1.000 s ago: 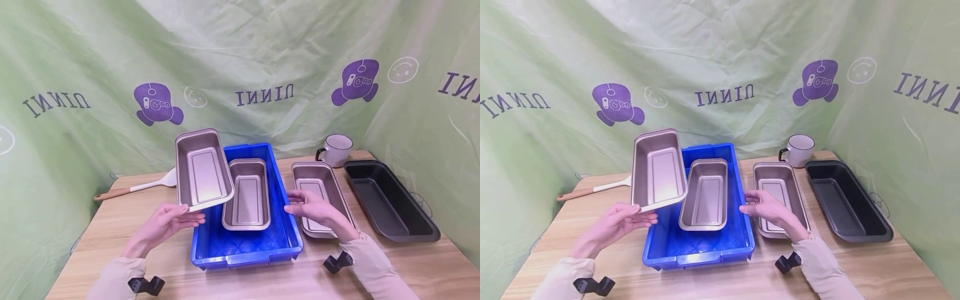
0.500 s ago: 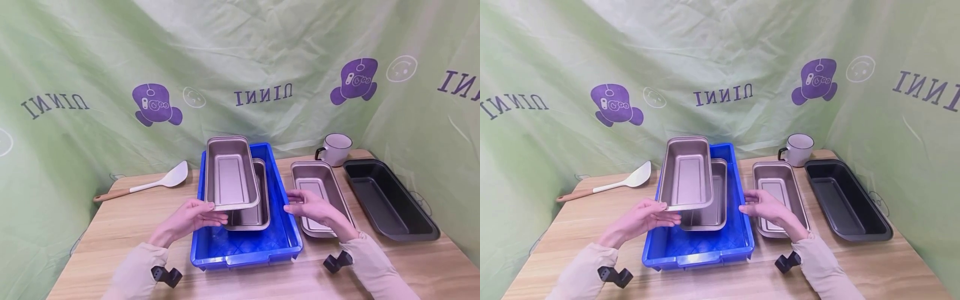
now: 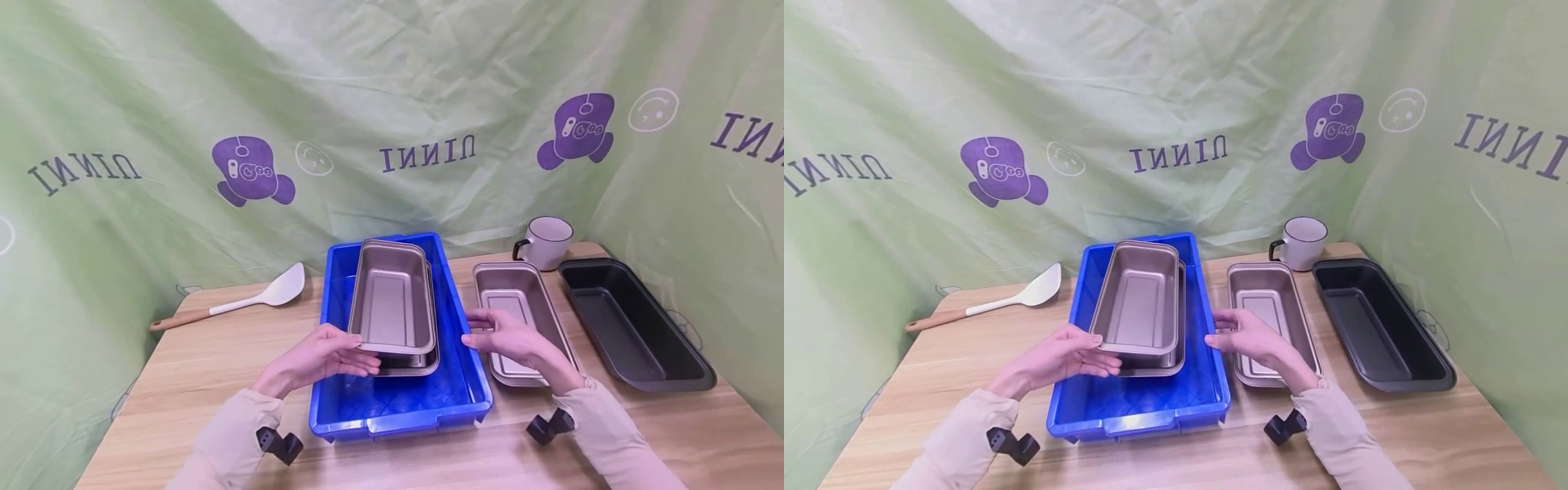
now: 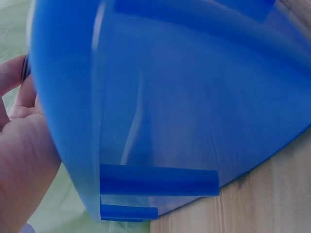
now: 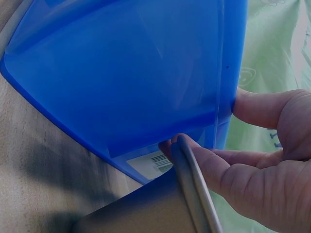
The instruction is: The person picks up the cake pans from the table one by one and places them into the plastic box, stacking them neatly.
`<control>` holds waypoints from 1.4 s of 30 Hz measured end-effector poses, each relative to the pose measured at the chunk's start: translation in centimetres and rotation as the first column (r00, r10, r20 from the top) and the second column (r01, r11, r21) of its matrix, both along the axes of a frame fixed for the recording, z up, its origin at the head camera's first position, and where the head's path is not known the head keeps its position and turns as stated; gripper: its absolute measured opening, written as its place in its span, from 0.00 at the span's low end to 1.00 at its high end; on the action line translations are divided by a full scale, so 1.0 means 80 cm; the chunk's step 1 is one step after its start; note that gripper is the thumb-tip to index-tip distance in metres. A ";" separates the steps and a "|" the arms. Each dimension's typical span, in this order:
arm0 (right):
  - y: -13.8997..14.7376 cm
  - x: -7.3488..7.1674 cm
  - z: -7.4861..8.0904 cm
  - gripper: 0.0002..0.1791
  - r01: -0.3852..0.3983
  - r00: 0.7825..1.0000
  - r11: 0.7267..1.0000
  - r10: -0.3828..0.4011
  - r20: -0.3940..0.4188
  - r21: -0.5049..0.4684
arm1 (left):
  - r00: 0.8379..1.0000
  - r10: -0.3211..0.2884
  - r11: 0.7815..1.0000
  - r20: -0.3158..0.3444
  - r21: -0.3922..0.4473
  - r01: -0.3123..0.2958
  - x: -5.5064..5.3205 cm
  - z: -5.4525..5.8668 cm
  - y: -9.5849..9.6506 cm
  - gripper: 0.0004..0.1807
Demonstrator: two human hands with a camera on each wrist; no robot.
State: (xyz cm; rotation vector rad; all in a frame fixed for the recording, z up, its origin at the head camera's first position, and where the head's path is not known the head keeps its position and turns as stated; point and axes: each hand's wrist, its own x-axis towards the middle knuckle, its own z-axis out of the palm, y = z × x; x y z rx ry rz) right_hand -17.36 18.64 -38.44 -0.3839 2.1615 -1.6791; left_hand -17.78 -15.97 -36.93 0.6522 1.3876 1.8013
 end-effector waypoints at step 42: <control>0.000 0.000 0.001 0.37 0.009 1.000 1.000 -0.009 -0.005 0.012 | 0.934 0.072 0.793 -0.351 -0.547 -0.267 0.002 0.038 0.015 0.13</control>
